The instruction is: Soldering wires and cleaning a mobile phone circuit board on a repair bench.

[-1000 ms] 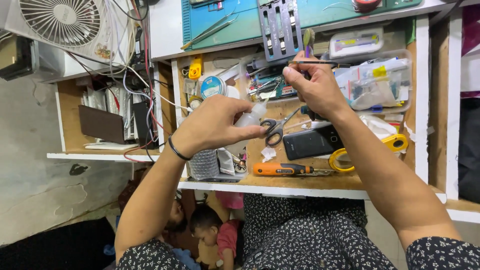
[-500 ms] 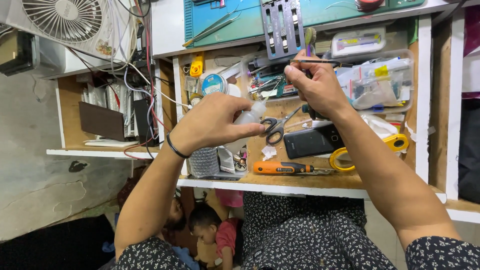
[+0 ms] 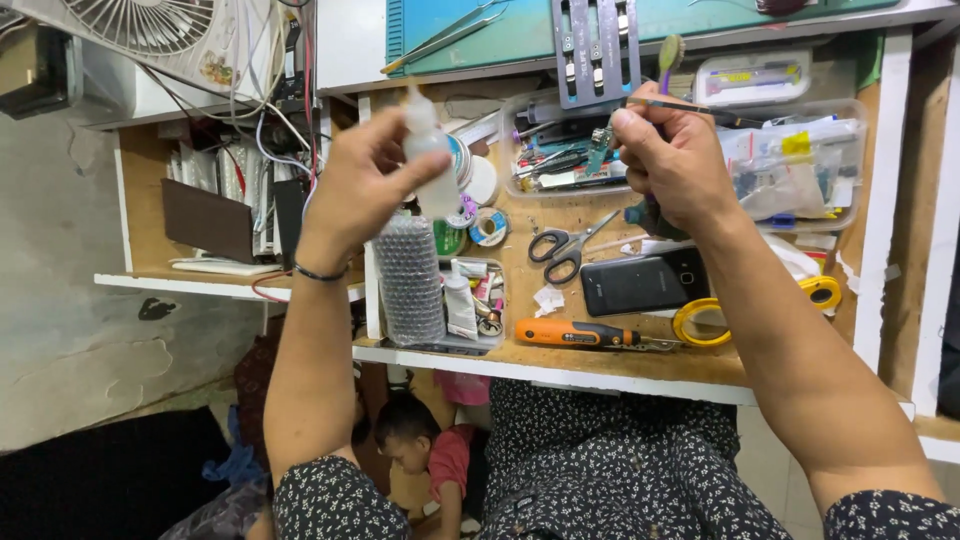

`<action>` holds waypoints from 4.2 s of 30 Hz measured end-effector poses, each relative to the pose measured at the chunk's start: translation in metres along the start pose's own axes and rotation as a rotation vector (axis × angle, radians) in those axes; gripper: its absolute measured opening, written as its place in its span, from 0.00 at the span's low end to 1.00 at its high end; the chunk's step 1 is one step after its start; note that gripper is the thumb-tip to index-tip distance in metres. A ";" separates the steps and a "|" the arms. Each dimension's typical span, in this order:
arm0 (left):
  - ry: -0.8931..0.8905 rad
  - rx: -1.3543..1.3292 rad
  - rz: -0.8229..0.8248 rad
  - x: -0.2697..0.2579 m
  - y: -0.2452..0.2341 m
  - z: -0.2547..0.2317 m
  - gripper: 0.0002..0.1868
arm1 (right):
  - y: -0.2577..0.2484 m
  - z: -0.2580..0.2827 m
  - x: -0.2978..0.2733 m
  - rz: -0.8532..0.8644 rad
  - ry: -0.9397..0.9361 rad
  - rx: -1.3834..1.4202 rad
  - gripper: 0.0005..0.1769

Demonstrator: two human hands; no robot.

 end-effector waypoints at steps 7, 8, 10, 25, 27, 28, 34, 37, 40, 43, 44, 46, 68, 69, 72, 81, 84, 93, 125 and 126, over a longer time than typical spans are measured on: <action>0.101 0.358 -0.775 0.052 -0.054 0.112 0.17 | -0.007 -0.003 0.002 -0.080 -0.062 0.102 0.10; -0.017 0.458 -0.816 0.060 -0.052 0.130 0.17 | -0.007 -0.002 0.002 -0.074 -0.071 0.123 0.09; -0.133 0.551 -0.851 0.074 -0.046 0.153 0.16 | -0.008 0.000 0.001 -0.073 -0.084 0.141 0.09; -0.006 -0.611 0.091 0.006 0.174 -0.026 0.28 | -0.002 0.000 -0.003 0.122 -0.328 0.109 0.13; 0.005 -0.837 0.057 0.017 0.187 -0.054 0.55 | -0.009 -0.008 -0.004 0.100 -0.127 0.100 0.04; 0.008 -0.839 0.057 0.024 0.193 -0.052 0.55 | -0.009 -0.003 -0.003 0.099 -0.129 0.097 0.04; -0.072 -1.157 0.115 0.033 0.190 -0.044 0.51 | -0.001 0.016 -0.003 0.100 -0.171 0.084 0.18; -0.121 -1.108 0.033 0.031 0.158 -0.028 0.44 | -0.003 0.023 0.003 0.088 -0.277 0.045 0.05; -0.121 -1.044 -0.093 0.025 0.128 -0.012 0.28 | -0.013 0.027 0.000 -0.081 -0.304 -0.119 0.14; 0.006 -1.045 -0.264 0.019 0.106 -0.012 0.14 | -0.020 0.024 -0.002 -0.139 -0.419 -0.280 0.10; -0.022 -0.905 -0.320 0.021 0.103 -0.015 0.06 | -0.020 0.024 0.000 -0.128 -0.419 -0.299 0.10; -0.050 -0.767 -0.384 0.018 0.106 -0.015 0.10 | -0.016 0.023 -0.001 -0.106 -0.418 -0.321 0.11; 0.196 -0.038 -0.452 0.004 0.114 -0.041 0.16 | -0.022 0.016 0.000 -0.128 -0.314 -0.183 0.09; 0.185 -0.046 -0.450 0.005 0.113 -0.039 0.16 | -0.024 0.016 0.000 -0.152 -0.325 -0.170 0.08; 0.172 -0.086 -0.443 0.008 0.118 -0.039 0.16 | -0.010 0.012 0.000 -0.063 -0.325 -0.239 0.10; 0.192 -0.079 -0.432 0.009 0.120 -0.038 0.16 | -0.016 0.021 -0.002 -0.142 -0.326 -0.168 0.10; 0.187 -0.074 -0.441 0.010 0.120 -0.037 0.15 | -0.020 0.022 0.000 -0.174 -0.326 -0.178 0.09; 0.174 -0.084 -0.426 0.010 0.119 -0.038 0.16 | -0.014 0.015 0.000 -0.090 -0.311 -0.185 0.09; 0.216 -0.347 -0.561 0.008 0.127 -0.022 0.11 | -0.035 0.004 0.016 0.105 -0.563 -0.008 0.13; 0.224 -0.360 -0.527 0.007 0.128 -0.027 0.11 | -0.040 -0.001 0.017 0.109 -0.553 0.059 0.12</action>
Point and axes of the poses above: each hand's wrist, its own x-axis towards the middle knuckle, its own y-axis out of the palm, z = x × y, the point moved 5 cm from there along x, towards the middle knuckle, and after that the axes turned 12 degrees about x, right-handed, at the moved point
